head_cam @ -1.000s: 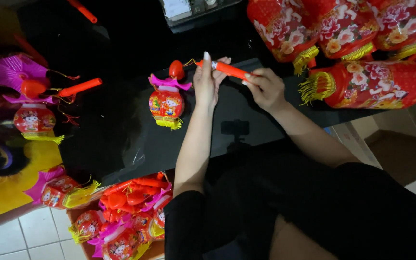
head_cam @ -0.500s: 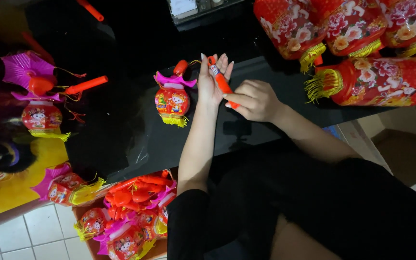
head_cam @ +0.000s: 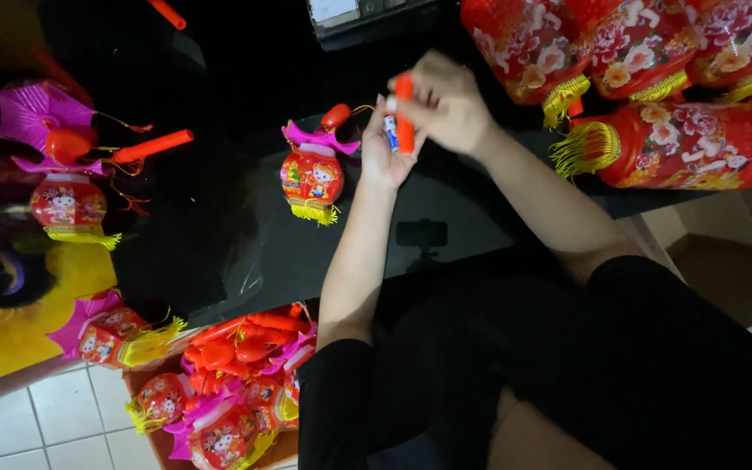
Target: Assembling small decorative lanterns by attaching plastic handles to the lantern bodies.
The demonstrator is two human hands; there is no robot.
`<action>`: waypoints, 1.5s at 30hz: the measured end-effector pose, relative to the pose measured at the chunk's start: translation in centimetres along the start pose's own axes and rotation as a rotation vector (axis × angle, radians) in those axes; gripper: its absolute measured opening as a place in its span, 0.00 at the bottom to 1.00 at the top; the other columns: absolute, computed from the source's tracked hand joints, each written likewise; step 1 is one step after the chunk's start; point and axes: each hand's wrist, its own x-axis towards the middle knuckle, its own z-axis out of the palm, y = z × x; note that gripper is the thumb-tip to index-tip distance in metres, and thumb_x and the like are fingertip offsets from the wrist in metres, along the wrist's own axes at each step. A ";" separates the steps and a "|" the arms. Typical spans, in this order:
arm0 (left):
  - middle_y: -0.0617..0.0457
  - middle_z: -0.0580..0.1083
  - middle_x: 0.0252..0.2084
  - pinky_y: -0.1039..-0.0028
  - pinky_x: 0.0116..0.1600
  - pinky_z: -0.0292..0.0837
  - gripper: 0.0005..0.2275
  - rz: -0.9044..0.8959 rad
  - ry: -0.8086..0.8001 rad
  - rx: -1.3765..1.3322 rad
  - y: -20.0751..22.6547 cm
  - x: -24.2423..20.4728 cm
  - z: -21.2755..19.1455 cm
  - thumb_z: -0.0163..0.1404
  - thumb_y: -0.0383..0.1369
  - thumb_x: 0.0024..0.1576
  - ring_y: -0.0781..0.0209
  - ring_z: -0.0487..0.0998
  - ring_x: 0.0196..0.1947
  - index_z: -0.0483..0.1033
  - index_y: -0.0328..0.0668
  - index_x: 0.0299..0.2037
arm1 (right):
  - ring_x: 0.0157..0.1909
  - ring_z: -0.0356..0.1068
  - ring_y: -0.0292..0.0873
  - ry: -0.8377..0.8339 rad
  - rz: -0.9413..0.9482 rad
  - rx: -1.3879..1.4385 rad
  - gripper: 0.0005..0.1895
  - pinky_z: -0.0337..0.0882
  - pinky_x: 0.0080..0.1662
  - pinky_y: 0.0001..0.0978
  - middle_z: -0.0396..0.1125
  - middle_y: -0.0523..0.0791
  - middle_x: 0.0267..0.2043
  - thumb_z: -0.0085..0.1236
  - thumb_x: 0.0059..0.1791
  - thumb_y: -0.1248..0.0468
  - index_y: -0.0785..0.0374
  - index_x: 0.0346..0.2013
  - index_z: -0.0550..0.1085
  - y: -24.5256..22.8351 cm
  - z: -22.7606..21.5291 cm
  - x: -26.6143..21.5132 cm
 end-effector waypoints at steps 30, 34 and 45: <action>0.40 0.70 0.62 0.62 0.74 0.59 0.17 0.840 0.375 0.628 -4.5 -1.0 7.3 0.47 0.44 0.70 0.55 0.71 0.62 0.70 0.38 0.58 | 0.33 0.73 0.75 -0.264 0.453 -0.469 0.25 0.79 0.37 0.62 0.62 0.51 0.55 0.55 0.50 0.59 0.52 0.61 0.64 3.6 5.1 -6.7; 0.56 0.75 0.38 0.70 0.51 0.79 0.15 0.991 0.454 0.667 -1.2 0.7 1.2 0.46 0.44 0.69 0.66 0.77 0.34 0.71 0.40 0.52 | 0.30 0.74 0.71 -0.309 0.458 -0.620 0.26 0.79 0.38 0.61 0.62 0.48 0.51 0.56 0.49 0.59 0.49 0.63 0.65 4.0 3.6 -5.2; 0.50 0.78 0.51 0.77 0.49 0.80 0.09 0.610 0.282 0.806 -0.8 -0.7 2.9 0.59 0.32 0.57 0.64 0.79 0.51 0.84 0.37 0.45 | 0.37 0.73 0.60 -0.141 0.310 -0.530 0.26 0.74 0.28 0.51 0.58 0.50 0.63 0.56 0.55 0.56 0.61 0.67 0.68 5.7 1.3 -3.8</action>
